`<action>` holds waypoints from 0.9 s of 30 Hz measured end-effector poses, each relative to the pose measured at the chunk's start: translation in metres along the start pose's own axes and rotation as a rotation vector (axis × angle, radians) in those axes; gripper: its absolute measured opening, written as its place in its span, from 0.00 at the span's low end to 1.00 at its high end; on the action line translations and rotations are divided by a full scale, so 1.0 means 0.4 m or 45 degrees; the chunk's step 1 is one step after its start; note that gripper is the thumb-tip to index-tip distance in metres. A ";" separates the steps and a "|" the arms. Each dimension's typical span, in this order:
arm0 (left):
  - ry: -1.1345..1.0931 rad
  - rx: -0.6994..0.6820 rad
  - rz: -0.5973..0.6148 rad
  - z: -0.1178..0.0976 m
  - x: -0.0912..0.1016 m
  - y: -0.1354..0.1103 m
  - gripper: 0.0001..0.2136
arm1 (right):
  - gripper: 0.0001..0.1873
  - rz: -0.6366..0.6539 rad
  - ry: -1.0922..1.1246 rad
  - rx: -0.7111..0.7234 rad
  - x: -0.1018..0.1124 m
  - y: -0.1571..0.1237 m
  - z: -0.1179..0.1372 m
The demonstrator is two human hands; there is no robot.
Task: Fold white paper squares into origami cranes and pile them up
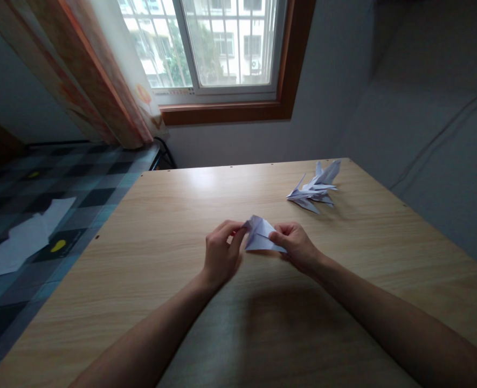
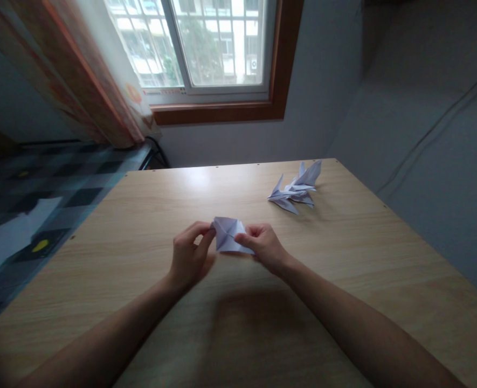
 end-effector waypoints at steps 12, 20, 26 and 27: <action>-0.340 0.277 -0.117 0.067 -0.009 -0.003 0.28 | 0.13 -0.382 -1.008 0.370 0.061 0.012 0.042; 0.191 -0.154 -0.075 0.025 0.009 0.007 0.05 | 0.12 -0.414 -1.052 0.435 0.060 0.014 0.052; 0.000 -0.066 -0.173 0.035 0.034 0.019 0.05 | 0.14 -0.387 -0.509 0.169 0.111 0.045 0.080; -0.107 -0.018 -0.213 0.041 0.034 0.020 0.06 | 0.14 -0.361 -0.426 0.120 0.119 0.048 0.084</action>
Point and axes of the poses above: each hand's wrist, its own y-axis towards the middle knuckle, its own x-axis out of the back of the hand, z = x × y, the point moved 1 cm from there along y, towards the middle knuckle, and after that the axes turned 9 degrees about -x, right-handed, at the moved point
